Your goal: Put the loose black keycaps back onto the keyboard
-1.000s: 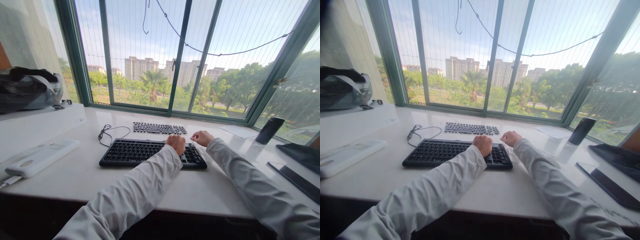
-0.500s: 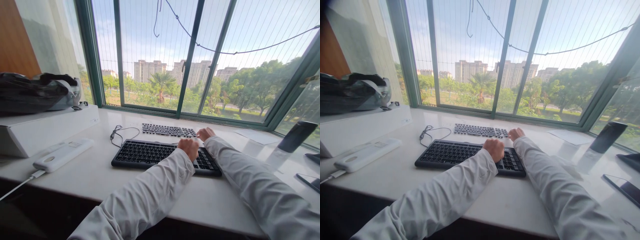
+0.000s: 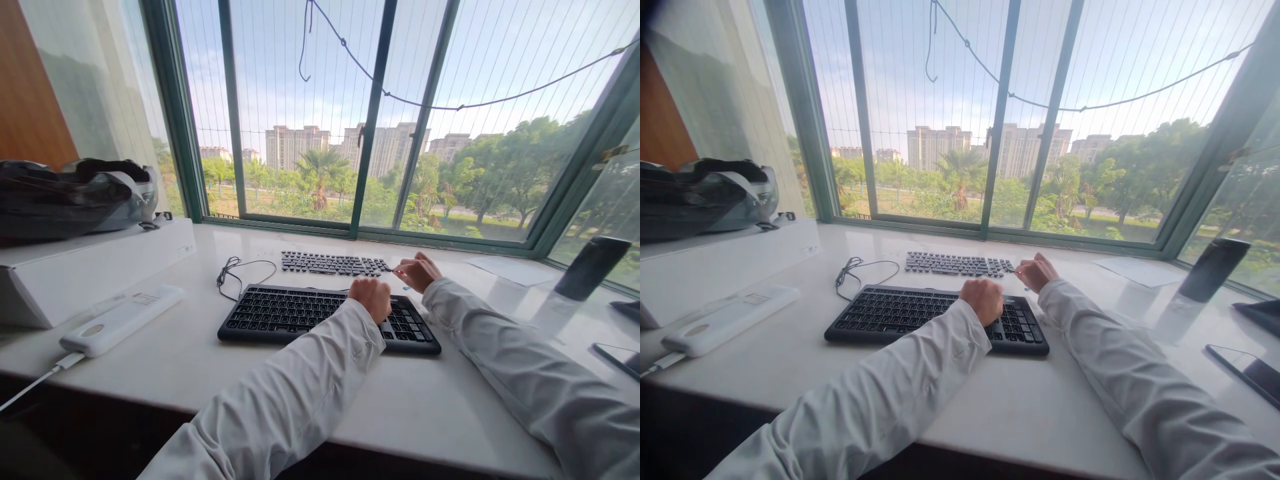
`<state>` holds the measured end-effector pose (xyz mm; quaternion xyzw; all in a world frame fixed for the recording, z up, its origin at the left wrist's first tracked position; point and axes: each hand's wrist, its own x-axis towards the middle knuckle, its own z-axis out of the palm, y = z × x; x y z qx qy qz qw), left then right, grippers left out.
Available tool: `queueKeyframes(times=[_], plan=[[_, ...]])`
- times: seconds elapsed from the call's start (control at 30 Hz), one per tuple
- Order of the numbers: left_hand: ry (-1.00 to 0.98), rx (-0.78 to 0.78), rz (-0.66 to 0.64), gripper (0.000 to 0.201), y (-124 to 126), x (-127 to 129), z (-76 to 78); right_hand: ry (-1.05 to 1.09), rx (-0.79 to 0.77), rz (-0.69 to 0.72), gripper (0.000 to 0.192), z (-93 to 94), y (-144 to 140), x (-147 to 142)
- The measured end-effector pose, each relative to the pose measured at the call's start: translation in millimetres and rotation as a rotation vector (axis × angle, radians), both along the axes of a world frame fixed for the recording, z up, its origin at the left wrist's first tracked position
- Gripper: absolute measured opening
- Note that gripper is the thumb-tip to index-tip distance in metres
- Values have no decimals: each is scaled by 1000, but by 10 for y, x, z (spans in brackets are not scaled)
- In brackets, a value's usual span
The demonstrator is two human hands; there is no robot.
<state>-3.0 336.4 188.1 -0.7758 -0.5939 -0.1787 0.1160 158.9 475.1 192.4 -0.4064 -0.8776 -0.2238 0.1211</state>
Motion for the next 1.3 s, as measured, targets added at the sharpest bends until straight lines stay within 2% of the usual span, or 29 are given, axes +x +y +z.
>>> queueKeyframes(times=[0.13, 0.27, 0.43, 0.57, 0.73, 0.83, 0.97, 1.13, 1.3], plan=[[-74, 58, 34, 28, -12, -15, -1, -8, 98, 128, 34, 30, -293, 158], [-97, 91, 38, 41, -14, -5, -14, 1, 99, 189, 34, -6, -478, 287], [-80, 107, -15, 32, -18, 44, -35, 18, 89, 252, 34, -31, -573, 316], [-120, 99, -23, 35, -32, 58, -33, 81, 186, 297, 30, -14, -637, 302], [-173, 120, -15, 35, -53, 53, -17, 157, 354, 416, 23, 7, -707, 291], [-189, 132, -27, 32, -72, 55, -2, 163, 370, 451, 21, 29, -737, 291], [-208, 157, -42, 31, -76, 53, 2, 163, 254, 384, 22, 85, -744, 316], [-178, 168, -40, 26, -55, 46, -12, 82, -101, 163, 25, 138, -677, 417], [-120, 155, -54, 26, -55, 72, -32, 54, -416, -94, 25, 70, -520, 564]])
